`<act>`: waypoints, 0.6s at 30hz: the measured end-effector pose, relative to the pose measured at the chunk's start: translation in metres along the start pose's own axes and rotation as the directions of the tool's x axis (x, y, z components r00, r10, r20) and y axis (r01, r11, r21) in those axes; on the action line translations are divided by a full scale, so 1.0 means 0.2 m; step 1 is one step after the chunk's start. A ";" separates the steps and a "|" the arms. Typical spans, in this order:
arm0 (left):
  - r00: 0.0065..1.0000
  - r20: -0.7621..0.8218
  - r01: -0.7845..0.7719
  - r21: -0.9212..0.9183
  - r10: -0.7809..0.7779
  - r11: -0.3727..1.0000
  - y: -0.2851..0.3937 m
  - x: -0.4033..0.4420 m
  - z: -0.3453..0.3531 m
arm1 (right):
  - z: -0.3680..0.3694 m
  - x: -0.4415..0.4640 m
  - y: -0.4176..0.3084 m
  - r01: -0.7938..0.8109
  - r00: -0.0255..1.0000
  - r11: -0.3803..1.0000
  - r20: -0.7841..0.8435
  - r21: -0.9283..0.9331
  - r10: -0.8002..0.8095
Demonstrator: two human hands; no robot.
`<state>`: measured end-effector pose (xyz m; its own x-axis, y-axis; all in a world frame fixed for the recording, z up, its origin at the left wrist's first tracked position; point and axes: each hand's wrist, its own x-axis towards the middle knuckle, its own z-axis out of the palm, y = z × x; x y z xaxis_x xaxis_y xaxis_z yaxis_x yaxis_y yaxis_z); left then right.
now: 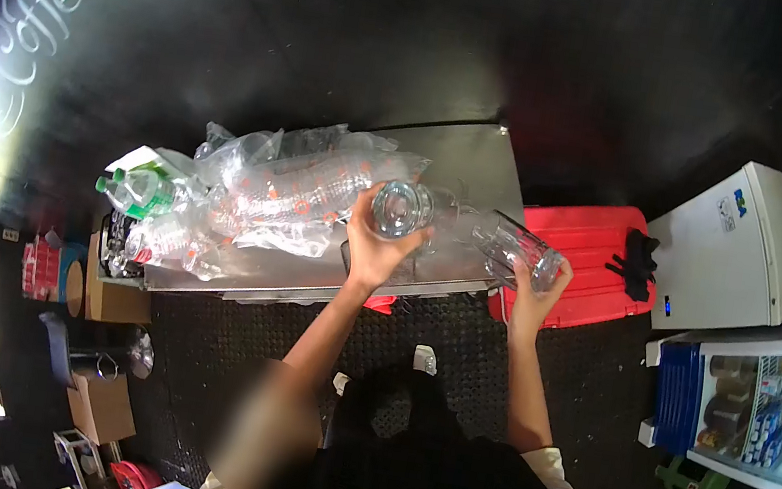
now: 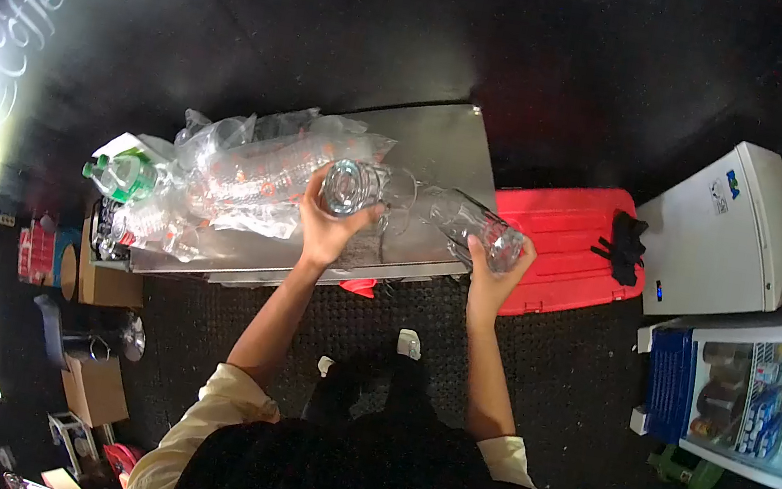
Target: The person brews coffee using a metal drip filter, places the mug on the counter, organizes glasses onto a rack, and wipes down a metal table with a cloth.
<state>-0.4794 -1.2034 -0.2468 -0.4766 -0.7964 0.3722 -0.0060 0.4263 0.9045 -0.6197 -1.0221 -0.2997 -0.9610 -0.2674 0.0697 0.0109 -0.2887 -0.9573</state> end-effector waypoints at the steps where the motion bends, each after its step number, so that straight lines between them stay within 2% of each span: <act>1: 0.999 -0.029 0.030 -0.039 -0.031 0.999 0.02 -0.05 -0.05 | 0.01 -0.04 -0.01 -0.004 1.000 1.000 0.021 0.003 0.004; 2: 0.997 -0.032 0.069 -0.139 -0.074 0.988 0.05 -0.11 -0.11 | 0.01 -0.09 -0.03 -0.064 0.998 0.997 0.012 0.032 0.063; 3: 0.995 -0.064 0.062 -0.130 -0.071 0.990 0.07 -0.17 -0.18 | 0.01 -0.14 -0.03 -0.123 0.992 0.991 0.009 0.060 0.123; 5: 0.984 -0.013 0.169 -0.236 -0.177 0.957 0.10 -0.29 -0.33 | 0.00 -0.22 0.00 -0.134 0.989 0.991 0.069 0.029 0.132; 7: 0.990 -0.073 0.119 -0.077 -0.125 0.990 0.09 -0.42 -0.51 | 0.05 -0.32 -0.02 -0.233 0.968 0.965 0.128 0.123 0.217; 8: 0.985 -0.085 0.143 -0.114 -0.153 0.983 0.08 -0.50 -0.60 | 0.07 -0.37 -0.02 -0.240 0.960 0.962 0.179 0.129 0.215; 9: 0.987 -0.122 0.102 -0.012 -0.103 0.995 0.06 -0.57 -0.70 | 0.10 -0.42 0.00 -0.234 0.956 0.965 0.209 0.118 0.206; 11: 0.968 -0.205 0.142 -0.016 -0.143 0.990 0.08 -0.71 -0.88 | 0.21 -0.54 0.00 -0.238 0.937 0.965 0.287 0.108 0.199; 14: 0.926 -0.356 0.156 0.063 -0.123 0.986 0.19 -0.92 -1.18 | 0.42 -0.77 -0.06 -0.378 0.865 0.926 0.367 0.025 0.343; 17: 0.852 -0.506 0.200 0.082 -0.133 0.976 0.29 -1.14 -1.49 | 0.67 -1.06 -0.08 -0.382 0.788 0.924 0.519 -0.011 0.332; 18: 0.825 -0.552 0.194 0.079 -0.119 0.978 0.32 -1.21 -1.60 | 0.73 -1.15 0.00 -0.328 0.773 0.945 0.571 -0.014 0.277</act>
<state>-0.0829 -1.1212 -0.2132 0.0925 -0.9447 0.3145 -0.1680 0.2965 0.9401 -0.3577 -1.0949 -0.2739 -0.5818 -0.8118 -0.0509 0.3212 -0.1718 -0.9313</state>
